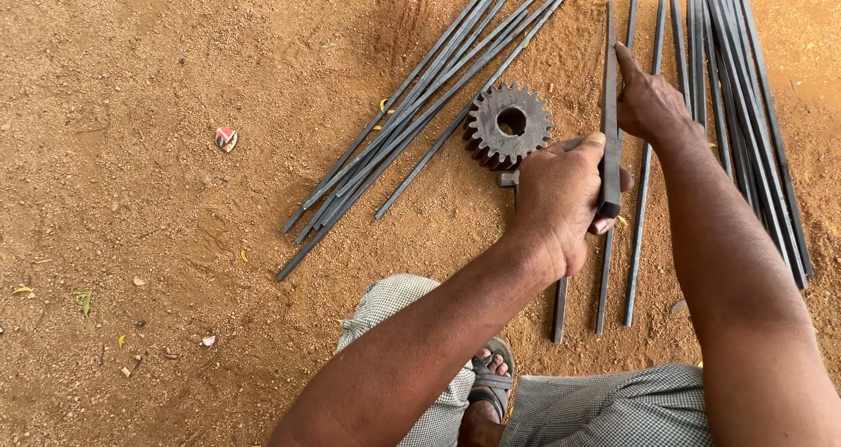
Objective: The person holds a metal rod by hand and checks its alignment by looking down its length, turning it over several times to find bends.
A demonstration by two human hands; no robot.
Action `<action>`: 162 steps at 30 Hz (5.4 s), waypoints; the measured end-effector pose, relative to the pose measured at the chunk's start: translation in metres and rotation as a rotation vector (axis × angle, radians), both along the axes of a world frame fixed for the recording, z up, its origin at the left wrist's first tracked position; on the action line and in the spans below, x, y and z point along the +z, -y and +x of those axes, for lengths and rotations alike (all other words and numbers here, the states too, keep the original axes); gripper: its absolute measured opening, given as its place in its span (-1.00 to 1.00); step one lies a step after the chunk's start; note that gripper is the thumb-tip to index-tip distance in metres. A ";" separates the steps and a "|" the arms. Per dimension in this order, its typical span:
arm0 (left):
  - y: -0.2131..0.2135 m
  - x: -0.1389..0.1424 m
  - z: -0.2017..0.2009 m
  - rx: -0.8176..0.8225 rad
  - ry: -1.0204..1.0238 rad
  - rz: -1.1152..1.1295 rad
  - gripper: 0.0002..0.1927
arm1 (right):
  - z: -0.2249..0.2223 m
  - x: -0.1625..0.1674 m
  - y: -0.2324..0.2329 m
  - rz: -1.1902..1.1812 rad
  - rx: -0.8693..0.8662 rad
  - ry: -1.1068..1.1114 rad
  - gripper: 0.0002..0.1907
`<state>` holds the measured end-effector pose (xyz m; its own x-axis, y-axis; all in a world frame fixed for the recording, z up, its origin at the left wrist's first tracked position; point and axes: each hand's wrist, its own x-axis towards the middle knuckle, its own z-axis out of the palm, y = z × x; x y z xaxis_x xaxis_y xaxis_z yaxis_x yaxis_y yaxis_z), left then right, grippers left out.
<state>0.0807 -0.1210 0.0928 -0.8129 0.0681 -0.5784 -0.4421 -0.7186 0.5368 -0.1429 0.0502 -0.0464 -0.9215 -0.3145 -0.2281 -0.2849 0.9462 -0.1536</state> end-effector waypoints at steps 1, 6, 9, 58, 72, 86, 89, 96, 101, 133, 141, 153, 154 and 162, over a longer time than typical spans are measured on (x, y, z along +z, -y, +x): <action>0.000 0.000 0.001 0.004 -0.015 0.005 -0.72 | 0.000 0.000 0.001 0.000 -0.014 0.007 -0.12; 0.004 0.001 0.003 -0.012 -0.015 -0.019 -0.71 | -0.004 -0.007 0.007 -0.019 -0.044 -0.006 -0.09; 0.005 0.005 0.004 0.005 -0.005 -0.034 -0.75 | -0.006 -0.010 0.006 -0.020 -0.069 0.010 -0.06; 0.010 0.016 0.014 0.060 -0.095 0.132 -0.73 | -0.055 -0.066 0.002 -0.295 -0.154 0.018 0.05; 0.010 0.013 0.013 0.049 -0.096 0.130 -0.73 | -0.068 -0.088 -0.004 -0.508 -0.155 0.081 0.03; 0.007 0.011 0.013 0.044 -0.123 0.079 -0.70 | -0.066 -0.078 0.016 -0.738 -0.356 0.234 0.18; 0.005 0.011 0.013 0.046 -0.115 0.087 -0.71 | -0.059 -0.069 0.025 -0.874 -0.391 0.275 0.17; 0.004 0.009 0.014 0.047 -0.132 0.101 -0.71 | -0.047 -0.057 0.036 -1.019 -0.420 0.277 0.08; 0.004 0.008 0.013 0.041 -0.142 0.083 -0.71 | -0.046 -0.059 0.035 -1.024 -0.415 0.276 0.05; 0.003 0.013 0.014 0.037 -0.127 0.084 -0.68 | -0.068 -0.086 0.010 -0.875 -0.468 0.328 0.19; 0.000 0.012 0.014 0.066 -0.113 0.083 -0.69 | -0.057 -0.064 0.025 -0.831 -0.471 0.319 0.11; 0.000 0.014 0.012 0.063 -0.092 0.031 -0.68 | -0.041 -0.046 0.030 -0.837 -0.373 0.285 0.05; 0.000 0.014 0.012 0.066 -0.092 0.039 -0.68 | -0.040 -0.046 0.029 -0.836 -0.352 0.280 0.06; 0.001 0.015 0.013 0.060 -0.113 0.066 -0.69 | -0.043 -0.056 0.029 -0.843 -0.341 0.273 0.16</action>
<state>0.0933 -0.1224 0.1074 -0.8762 0.0524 -0.4791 -0.3369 -0.7775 0.5311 -0.1863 0.0215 -0.1026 -0.9424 -0.1974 -0.2701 0.1333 0.5190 -0.8443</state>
